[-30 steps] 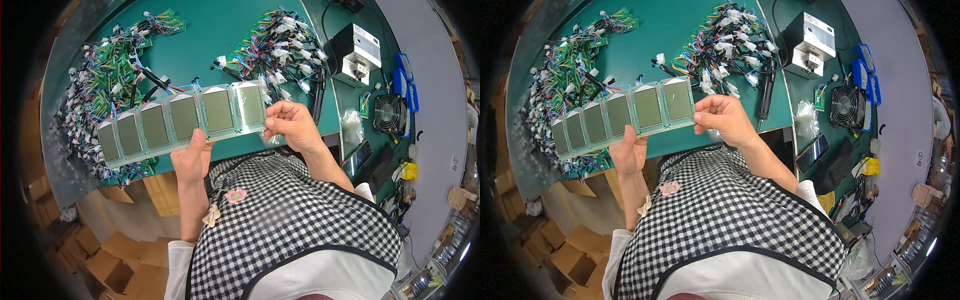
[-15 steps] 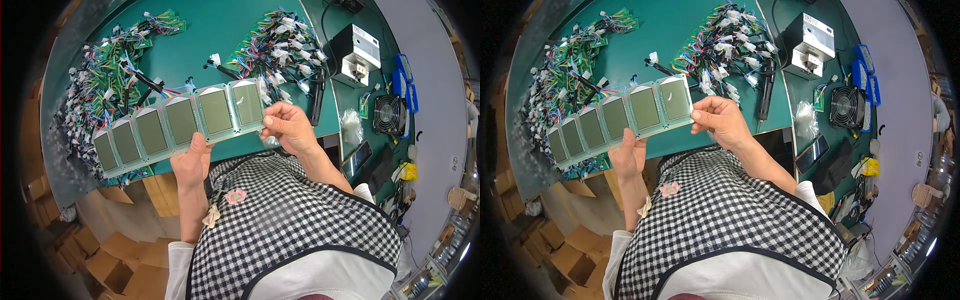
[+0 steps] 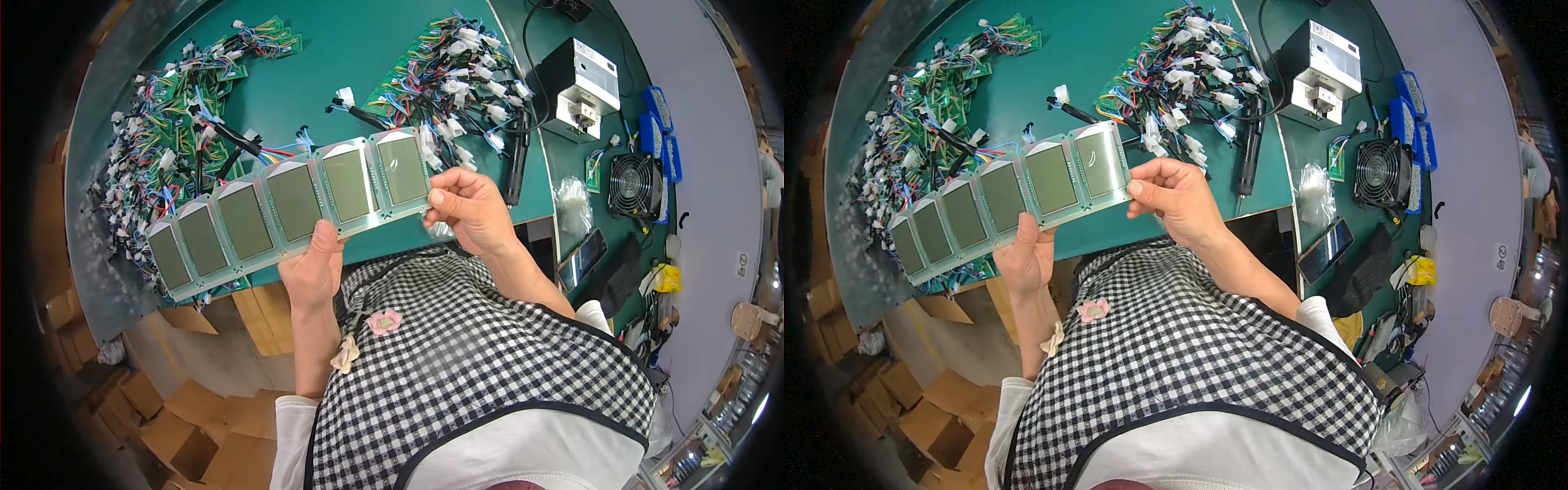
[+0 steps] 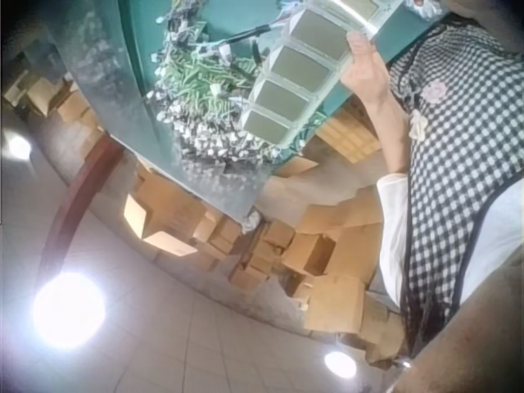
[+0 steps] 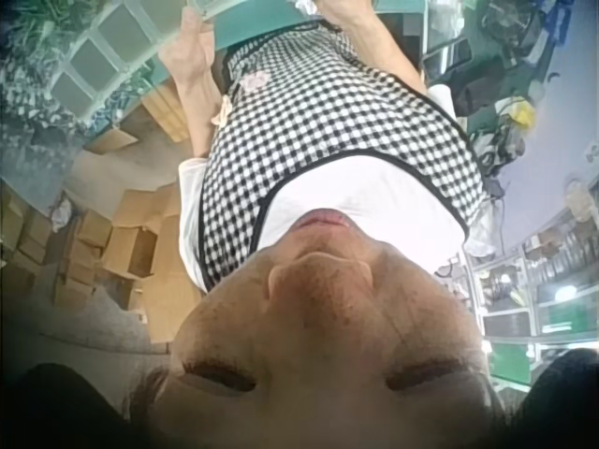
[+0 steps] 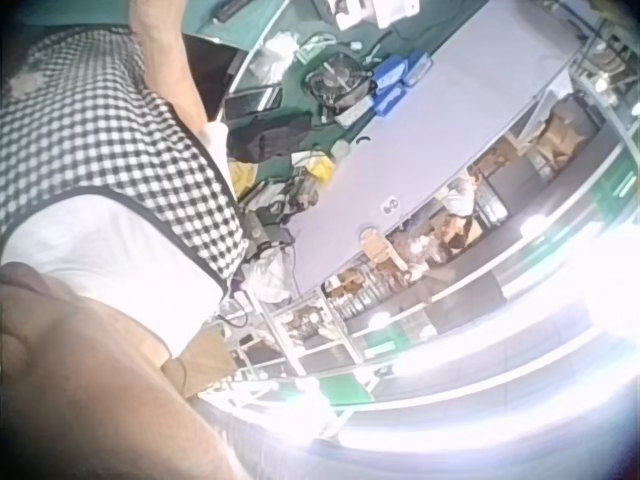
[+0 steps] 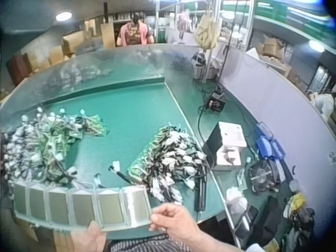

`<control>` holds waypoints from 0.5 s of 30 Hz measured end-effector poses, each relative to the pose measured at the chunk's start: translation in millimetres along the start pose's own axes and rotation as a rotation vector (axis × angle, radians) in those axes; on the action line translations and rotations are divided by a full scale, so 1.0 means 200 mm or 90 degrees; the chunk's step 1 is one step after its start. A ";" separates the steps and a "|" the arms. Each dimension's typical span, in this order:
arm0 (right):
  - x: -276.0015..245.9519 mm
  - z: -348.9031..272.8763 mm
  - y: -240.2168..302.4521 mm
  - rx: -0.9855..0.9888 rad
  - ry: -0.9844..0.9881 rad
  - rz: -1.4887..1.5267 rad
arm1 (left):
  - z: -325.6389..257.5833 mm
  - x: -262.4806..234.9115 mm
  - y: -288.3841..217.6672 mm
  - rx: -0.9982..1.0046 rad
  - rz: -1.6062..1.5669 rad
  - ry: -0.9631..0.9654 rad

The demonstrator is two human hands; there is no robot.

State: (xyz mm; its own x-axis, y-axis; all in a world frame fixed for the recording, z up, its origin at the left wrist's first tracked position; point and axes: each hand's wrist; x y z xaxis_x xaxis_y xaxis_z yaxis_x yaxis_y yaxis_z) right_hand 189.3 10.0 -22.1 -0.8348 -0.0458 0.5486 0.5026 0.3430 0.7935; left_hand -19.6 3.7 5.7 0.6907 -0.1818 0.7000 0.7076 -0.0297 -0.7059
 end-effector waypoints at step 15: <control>0.02 -0.01 -0.02 -0.045 -0.023 -0.044 | -0.01 0.01 0.01 0.014 0.029 -0.021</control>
State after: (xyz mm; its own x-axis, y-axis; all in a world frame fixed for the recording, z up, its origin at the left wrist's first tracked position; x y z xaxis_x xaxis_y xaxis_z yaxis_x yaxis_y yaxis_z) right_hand 185.4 6.9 -22.7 -0.8747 -0.0326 0.4836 0.4577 0.2731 0.8461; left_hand -17.0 0.6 4.6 0.7270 -0.1501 0.6701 0.6778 0.0001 -0.7353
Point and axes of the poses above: each hand's wrist, its own z-axis towards the middle knuckle, its own x-axis out of the palm, y = z × x, and after that the axes turned 12 degrees about -z, right-handed
